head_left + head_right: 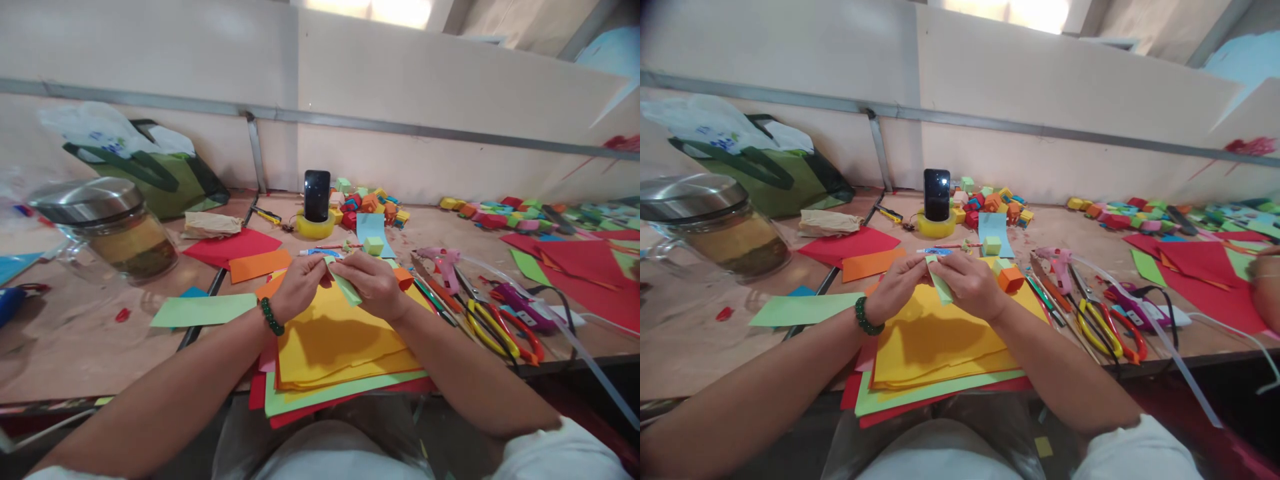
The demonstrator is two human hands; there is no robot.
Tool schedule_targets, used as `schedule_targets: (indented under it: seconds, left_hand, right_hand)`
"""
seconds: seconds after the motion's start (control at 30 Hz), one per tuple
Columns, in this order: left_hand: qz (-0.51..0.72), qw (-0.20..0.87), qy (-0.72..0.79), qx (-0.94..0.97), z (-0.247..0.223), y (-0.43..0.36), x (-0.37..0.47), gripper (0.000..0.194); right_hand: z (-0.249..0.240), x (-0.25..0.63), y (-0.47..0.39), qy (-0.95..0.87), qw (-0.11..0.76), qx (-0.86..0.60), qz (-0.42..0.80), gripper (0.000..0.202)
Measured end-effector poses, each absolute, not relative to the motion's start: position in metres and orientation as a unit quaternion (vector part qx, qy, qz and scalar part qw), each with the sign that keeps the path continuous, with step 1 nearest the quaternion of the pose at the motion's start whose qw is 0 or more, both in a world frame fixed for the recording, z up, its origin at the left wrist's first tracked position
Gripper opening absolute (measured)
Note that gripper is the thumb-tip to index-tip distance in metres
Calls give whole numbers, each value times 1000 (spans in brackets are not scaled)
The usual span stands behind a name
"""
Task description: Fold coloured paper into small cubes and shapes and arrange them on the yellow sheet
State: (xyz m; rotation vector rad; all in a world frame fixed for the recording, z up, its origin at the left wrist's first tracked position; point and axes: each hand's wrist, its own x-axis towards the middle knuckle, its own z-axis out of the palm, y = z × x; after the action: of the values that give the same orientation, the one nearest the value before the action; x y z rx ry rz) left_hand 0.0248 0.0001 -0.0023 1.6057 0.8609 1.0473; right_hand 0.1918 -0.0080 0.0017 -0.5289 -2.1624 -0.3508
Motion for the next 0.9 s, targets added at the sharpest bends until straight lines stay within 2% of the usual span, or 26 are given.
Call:
schedule_targets:
  seconds: [0.13, 0.27, 0.43, 0.57, 0.73, 0.9]
  left_hand:
    - [459, 612, 292, 574, -6, 0, 29, 26]
    - [459, 627, 266, 571, -8, 1, 27, 28]
    - [440, 568, 295, 629, -1, -1, 24, 20]
    - [430, 443, 325, 717, 3, -3, 24, 16]
    - [403, 301, 354, 788, 1, -2, 24, 16]
    - [383, 316, 348, 795, 3, 1, 22, 18]
  right_hand:
    - [-1, 192, -5, -863, 427, -204, -174, 28]
    - [-2, 194, -3, -869, 406, -215, -183, 33]
    - [1, 194, -4, -878, 405, -234, -99, 31]
    - [4, 191, -6, -843, 453, -288, -9, 18]
    - [-2, 189, -2, -815, 463, -347, -30, 13]
    - [-2, 192, 1, -814, 459, -356, -11, 13]
